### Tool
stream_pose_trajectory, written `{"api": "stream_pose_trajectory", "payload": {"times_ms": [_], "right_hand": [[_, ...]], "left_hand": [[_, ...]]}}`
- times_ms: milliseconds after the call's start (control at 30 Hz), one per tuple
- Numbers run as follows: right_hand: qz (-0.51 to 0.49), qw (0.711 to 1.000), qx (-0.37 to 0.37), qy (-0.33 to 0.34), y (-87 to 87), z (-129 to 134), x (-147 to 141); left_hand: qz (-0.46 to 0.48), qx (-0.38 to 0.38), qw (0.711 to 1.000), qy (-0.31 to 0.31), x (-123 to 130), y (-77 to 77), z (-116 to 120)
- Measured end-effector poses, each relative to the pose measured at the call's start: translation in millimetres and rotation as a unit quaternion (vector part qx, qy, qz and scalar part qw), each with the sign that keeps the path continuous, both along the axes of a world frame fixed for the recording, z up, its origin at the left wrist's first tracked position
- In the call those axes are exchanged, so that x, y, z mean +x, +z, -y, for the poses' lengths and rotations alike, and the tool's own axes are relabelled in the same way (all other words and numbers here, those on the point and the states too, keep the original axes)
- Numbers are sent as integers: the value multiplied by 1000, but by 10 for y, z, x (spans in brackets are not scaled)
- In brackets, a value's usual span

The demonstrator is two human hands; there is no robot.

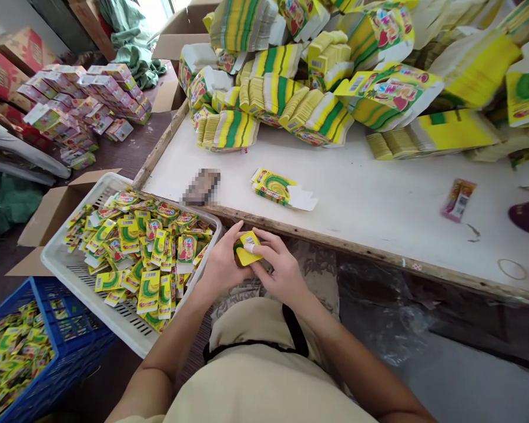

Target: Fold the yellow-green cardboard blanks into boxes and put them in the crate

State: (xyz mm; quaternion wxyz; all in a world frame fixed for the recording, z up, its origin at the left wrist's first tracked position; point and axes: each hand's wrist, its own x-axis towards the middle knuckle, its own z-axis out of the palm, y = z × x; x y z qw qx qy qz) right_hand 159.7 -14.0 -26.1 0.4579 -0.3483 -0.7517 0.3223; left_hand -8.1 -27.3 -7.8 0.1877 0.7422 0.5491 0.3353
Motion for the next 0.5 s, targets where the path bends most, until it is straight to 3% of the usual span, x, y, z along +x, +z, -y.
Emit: {"api": "stream_pose_trajectory", "payload": {"times_ms": [167, 333, 500], "right_hand": [[42, 996, -17, 78, -4, -132, 123], [70, 987, -26, 142, 46, -223, 257], [101, 988, -28, 114, 47, -174, 195]], "left_hand": [[-51, -17, 996, -70, -76, 84, -94], [-80, -44, 991, -99, -89, 130, -156], [-104, -44, 989, -95, -68, 138, -159]]}}
